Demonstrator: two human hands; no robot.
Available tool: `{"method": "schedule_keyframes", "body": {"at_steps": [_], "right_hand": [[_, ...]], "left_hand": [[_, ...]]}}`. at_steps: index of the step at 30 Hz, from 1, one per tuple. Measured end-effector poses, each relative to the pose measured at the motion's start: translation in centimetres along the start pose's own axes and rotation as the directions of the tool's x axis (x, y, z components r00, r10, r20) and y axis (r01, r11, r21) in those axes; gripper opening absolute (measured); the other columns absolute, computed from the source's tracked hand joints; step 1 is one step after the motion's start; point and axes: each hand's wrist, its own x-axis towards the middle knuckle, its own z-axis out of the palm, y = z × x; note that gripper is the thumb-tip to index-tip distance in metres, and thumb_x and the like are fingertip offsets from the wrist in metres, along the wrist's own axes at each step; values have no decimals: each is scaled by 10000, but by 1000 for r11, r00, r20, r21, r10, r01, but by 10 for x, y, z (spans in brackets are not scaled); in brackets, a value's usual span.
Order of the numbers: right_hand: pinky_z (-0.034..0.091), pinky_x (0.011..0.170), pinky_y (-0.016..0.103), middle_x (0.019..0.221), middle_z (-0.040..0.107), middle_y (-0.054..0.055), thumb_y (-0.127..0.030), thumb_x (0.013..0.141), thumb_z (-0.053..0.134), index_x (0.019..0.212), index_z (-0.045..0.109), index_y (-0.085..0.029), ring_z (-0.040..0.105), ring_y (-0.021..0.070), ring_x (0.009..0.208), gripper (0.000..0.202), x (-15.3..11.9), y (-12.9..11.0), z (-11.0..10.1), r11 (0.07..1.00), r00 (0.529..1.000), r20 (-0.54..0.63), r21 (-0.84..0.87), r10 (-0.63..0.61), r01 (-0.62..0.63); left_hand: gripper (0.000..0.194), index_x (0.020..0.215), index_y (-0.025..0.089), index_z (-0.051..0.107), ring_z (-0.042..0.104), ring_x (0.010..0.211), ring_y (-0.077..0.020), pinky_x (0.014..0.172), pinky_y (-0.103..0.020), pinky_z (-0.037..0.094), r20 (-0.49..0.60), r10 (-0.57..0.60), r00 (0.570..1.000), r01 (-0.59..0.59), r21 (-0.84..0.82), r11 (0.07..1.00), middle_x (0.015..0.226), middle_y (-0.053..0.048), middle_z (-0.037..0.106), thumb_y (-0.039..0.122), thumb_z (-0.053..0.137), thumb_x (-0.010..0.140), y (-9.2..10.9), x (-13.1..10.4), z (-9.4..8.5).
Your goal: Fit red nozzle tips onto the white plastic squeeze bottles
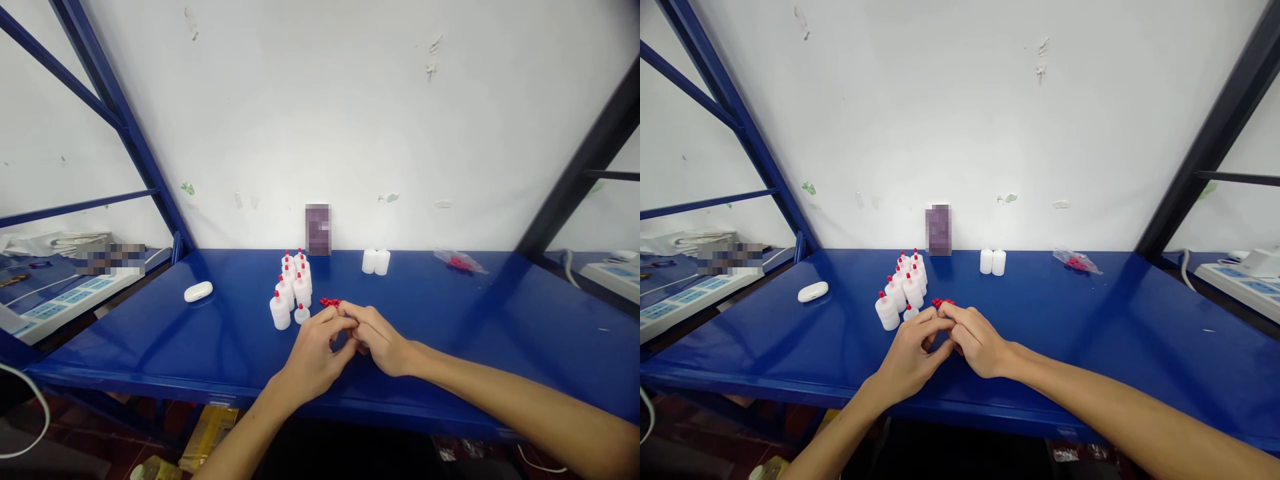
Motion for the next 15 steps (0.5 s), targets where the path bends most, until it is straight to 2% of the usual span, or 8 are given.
{"method": "schedule_keyframes", "body": {"at_steps": [6,9,12,15], "right_hand": [[308,502,248,596,411,-65,-154,844,369,847,422,-220,373,113,492,85,-1,7,1,998,998,-27,-5,-63,63],[323,507,241,603,446,-63,-249,908,424,901,469,-208,405,112,509,61,-2,9,-1,998,999,-17,53,-33,34],[368,519,243,634,507,-39,-412,960,423,933,512,-194,456,119,533,237,-2,12,-2,987,1000,-14,158,6,-4],[361,496,239,578,510,-42,-477,995,349,924,531,-190,445,112,481,347,0,16,-3,975,995,-78,215,66,-48]], "left_hand": [[172,1006,194,641,492,736,-124,671,-244,389,17,24,1000,-25,13,1000,896,-12,540,113,533,900,-2,-2,3],[149,994,193,611,507,776,-128,691,-250,388,38,20,999,-21,24,1000,930,-13,552,120,515,906,-2,-1,3],[81,939,196,576,456,658,-114,622,-240,358,17,-28,999,28,5,1000,768,28,504,200,495,947,-2,-1,-3],[110,934,201,534,396,557,-105,553,-226,332,-58,-141,988,140,-23,990,652,64,420,287,478,970,-2,0,-21]]}}
